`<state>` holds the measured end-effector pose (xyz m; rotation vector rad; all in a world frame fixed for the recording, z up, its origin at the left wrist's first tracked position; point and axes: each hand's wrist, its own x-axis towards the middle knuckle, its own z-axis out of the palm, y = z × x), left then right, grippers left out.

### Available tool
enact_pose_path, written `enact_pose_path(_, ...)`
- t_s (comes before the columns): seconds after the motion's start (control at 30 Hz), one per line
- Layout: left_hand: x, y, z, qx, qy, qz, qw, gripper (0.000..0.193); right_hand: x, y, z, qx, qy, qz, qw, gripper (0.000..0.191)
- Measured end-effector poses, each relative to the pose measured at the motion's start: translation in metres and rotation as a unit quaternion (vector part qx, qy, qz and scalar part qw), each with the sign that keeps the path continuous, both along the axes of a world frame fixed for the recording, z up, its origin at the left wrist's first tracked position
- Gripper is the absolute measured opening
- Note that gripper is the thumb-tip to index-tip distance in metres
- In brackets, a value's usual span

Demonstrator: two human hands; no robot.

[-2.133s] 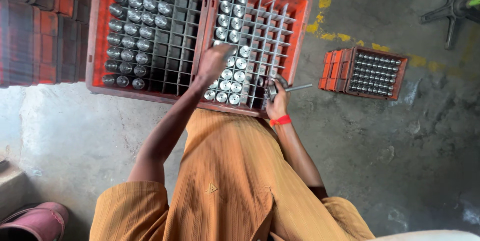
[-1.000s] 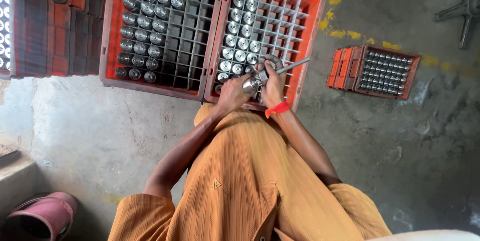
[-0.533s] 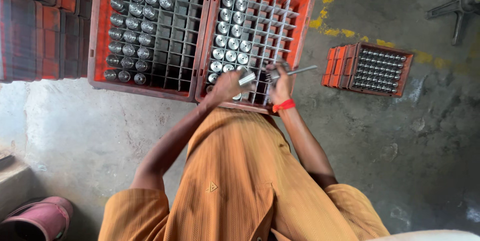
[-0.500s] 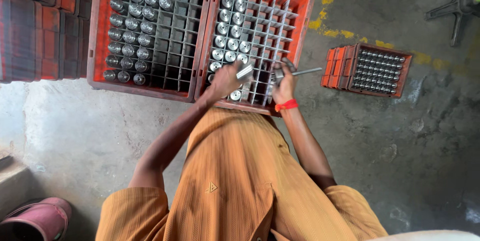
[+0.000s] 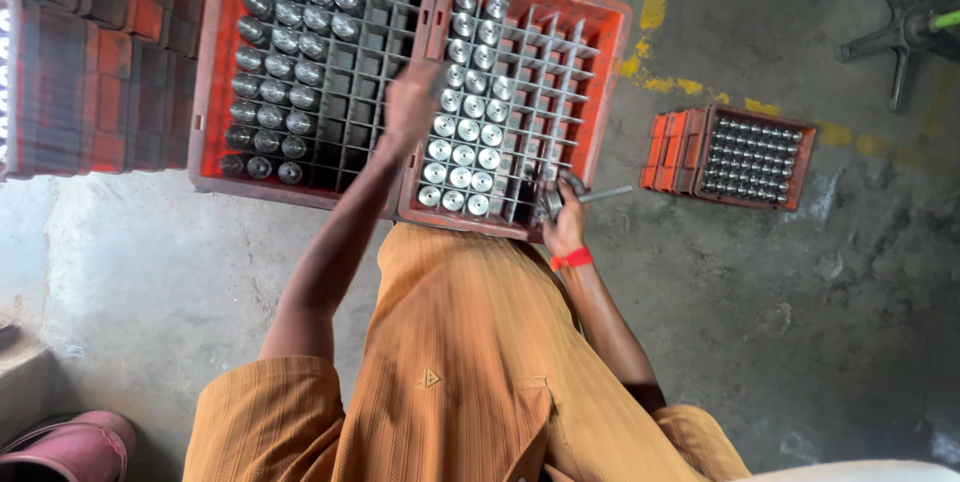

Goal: The person transfers small cylindrical metal parts from one orange crate to another, arranging them into a grid. They then move a filled crate to a metal table and continue organizing parts from another crate.

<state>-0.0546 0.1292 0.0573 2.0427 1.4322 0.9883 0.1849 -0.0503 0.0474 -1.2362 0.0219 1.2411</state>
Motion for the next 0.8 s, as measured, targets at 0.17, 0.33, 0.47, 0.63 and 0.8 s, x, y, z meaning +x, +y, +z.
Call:
enact_pose_path(0.17,-0.090,0.041,0.008,0.035,0.184,0.169,0.968,0.047,0.002,-0.018,0.000,-0.011,-0.032,0.010,0.999,0.015)
enact_pose_path(0.33,-0.102,0.063,0.006,0.042,0.254,0.157,0.953,0.055,-0.012,-0.012,0.000,-0.008,-0.029,0.042,0.999,0.014)
enact_pose_path(0.47,-0.106,0.067,0.016,-0.025,0.272,0.098,0.957,0.051,-0.015,-0.015,-0.002,-0.026,-0.029,0.049,0.998,0.014)
enact_pose_path(0.63,-0.149,0.040,0.037,0.062,-0.005,0.052,0.997,0.042,-0.012,-0.028,-0.009,-0.026,-0.040,0.047,0.998,0.010)
enact_pose_path(0.8,-0.083,-0.005,0.021,-0.154,-0.529,0.057,0.832,0.025,-0.034,-0.011,-0.016,-0.034,-0.005,0.064,0.997,0.013)
